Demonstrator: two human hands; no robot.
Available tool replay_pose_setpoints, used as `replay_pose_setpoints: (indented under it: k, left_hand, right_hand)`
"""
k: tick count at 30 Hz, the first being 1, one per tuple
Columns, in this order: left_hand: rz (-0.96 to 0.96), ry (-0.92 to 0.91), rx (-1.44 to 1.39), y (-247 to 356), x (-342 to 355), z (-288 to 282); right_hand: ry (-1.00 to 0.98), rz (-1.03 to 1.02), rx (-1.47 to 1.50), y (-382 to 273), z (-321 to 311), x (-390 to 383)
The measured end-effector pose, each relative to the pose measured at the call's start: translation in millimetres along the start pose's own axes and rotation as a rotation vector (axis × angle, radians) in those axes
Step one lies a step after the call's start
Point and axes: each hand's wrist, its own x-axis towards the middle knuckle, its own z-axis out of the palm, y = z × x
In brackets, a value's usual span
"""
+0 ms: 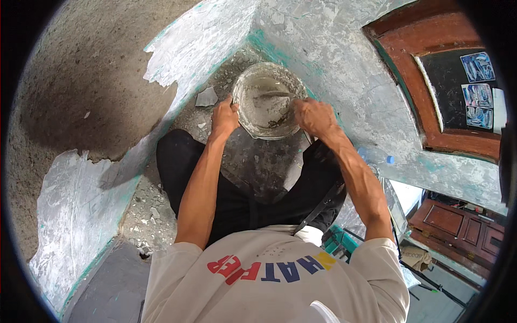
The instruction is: Applying plaster or cement mixture to a damaged wall using a trowel and spray bottle.
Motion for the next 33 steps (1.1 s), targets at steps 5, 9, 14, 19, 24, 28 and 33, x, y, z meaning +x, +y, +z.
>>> replay_pose_setpoints:
  k: [5, 9, 14, 19, 24, 28, 33]
  left_hand:
    - [-0.074, -0.052, -0.091, 16.1, -2.2, -4.7]
    - [-0.112, -0.063, -0.125, 18.4, 0.6, -2.1]
    - [-0.082, 0.008, -0.192, 8.7, -0.4, 3.6]
    - [-0.109, 0.012, -0.164, 17.2, -5.6, 1.5]
    - [-0.096, 0.028, -0.155, 17.0, -8.5, -2.7]
    - [-0.081, -0.03, -0.163, 10.3, -1.8, 2.5]
    - [-0.069, -0.077, -0.2, 9.4, -2.9, -3.0]
  right_hand:
    - [0.162, 0.078, 0.018, 4.8, 16.4, 23.5]
    - [0.054, 0.024, 0.003, -18.9, 59.7, 54.0]
    - [0.016, -0.093, 0.055, -42.4, 61.8, 16.0]
    - [-0.024, -0.105, 0.066, -13.0, 32.2, -28.1]
    - [-0.013, -0.095, 0.129, -20.4, -34.6, -66.0]
    - [0.0, -0.163, 0.108, -3.4, 37.4, -29.3]
    - [0.112, -0.072, 0.036, -7.4, 68.9, 3.0]
